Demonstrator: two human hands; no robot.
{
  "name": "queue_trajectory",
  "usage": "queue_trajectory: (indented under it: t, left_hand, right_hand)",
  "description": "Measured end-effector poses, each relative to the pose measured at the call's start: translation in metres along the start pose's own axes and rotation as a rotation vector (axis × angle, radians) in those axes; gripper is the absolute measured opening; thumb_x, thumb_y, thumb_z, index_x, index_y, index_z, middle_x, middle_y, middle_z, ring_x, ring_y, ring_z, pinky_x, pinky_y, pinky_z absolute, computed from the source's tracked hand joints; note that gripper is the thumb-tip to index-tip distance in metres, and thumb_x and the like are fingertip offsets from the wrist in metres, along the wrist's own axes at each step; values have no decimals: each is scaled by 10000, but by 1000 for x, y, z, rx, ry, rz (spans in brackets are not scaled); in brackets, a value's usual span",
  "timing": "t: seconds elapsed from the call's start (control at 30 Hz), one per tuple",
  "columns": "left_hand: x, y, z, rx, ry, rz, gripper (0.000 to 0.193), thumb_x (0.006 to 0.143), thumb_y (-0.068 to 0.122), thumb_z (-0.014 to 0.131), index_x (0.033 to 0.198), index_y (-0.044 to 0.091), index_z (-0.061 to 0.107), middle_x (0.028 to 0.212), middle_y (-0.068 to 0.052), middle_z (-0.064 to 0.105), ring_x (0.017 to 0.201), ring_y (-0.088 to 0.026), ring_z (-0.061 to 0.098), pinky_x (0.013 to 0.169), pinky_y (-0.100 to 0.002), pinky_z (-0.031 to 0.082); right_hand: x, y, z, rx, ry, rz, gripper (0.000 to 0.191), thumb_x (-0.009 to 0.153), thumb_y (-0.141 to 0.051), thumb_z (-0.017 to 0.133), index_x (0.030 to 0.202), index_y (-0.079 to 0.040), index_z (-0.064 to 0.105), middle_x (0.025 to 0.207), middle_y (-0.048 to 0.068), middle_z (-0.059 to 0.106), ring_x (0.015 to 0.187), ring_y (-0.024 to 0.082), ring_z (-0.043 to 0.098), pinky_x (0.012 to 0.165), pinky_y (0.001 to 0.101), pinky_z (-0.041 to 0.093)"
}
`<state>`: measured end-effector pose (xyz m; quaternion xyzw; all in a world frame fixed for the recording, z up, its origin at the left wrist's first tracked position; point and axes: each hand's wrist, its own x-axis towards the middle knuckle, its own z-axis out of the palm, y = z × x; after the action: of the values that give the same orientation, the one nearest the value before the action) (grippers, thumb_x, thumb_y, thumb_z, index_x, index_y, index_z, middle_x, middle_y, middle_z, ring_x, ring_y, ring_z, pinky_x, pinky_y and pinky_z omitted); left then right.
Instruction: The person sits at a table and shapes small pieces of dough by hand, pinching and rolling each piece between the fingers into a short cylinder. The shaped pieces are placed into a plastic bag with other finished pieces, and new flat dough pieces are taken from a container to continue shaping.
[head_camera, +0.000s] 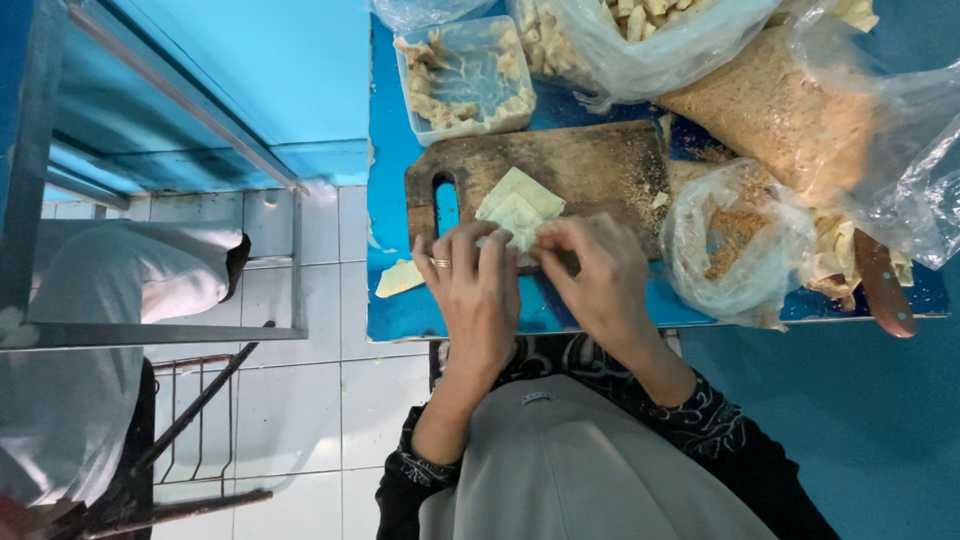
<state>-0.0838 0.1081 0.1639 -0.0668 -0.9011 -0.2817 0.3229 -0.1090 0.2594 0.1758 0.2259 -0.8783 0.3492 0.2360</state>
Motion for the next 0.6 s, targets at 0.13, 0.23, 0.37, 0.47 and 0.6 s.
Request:
queue_trajectory:
  t: [0.13,0.23,0.37,0.47,0.6]
  left_hand:
    - [7,-6,-10,117,-63,92,80,883,100,717,959,88,694,1316,-99,577,1284,-330,496,1165,-711,209]
    - [9,-20,-25,150,-178,269,168,869,92,674,1027,67,726,1476,-147,506,1368,-350,451,1168,-734,144]
    - [20,-35,-25,141,-237,387,164,875,134,679,1017,65,724,1516,-118,469,1395,-326,429,1180,-742,117]
    - [31,-40,-18,96,-259,391,134,874,145,700,987,78,727,1487,-99,486,1380,-329,425,1187,-737,129]
    - [39,-45,-24,-56,-312,334,107,863,172,745,937,95,738,1433,-111,509,1344,-360,425,1160,-717,126]
  right_hand:
    - [6,6,-10,-148,-115,-145,164,892,-176,822,1043,-147,765,1022,11,673,1020,241,578,898,423,424]
    - [12,10,-21,-96,-174,-163,181,894,-233,808,1071,-194,792,1114,25,612,1075,252,530,952,421,411]
    - [17,7,-26,-83,-190,-239,282,812,-321,830,1013,-132,772,1128,63,570,1062,298,510,928,456,403]
    - [17,5,-23,-131,-155,-262,254,788,-327,837,934,-128,777,1126,44,585,1051,283,516,920,462,396]
    - [23,16,-16,-94,-151,-231,174,845,-280,841,913,-130,783,1129,51,595,1046,272,520,917,434,413]
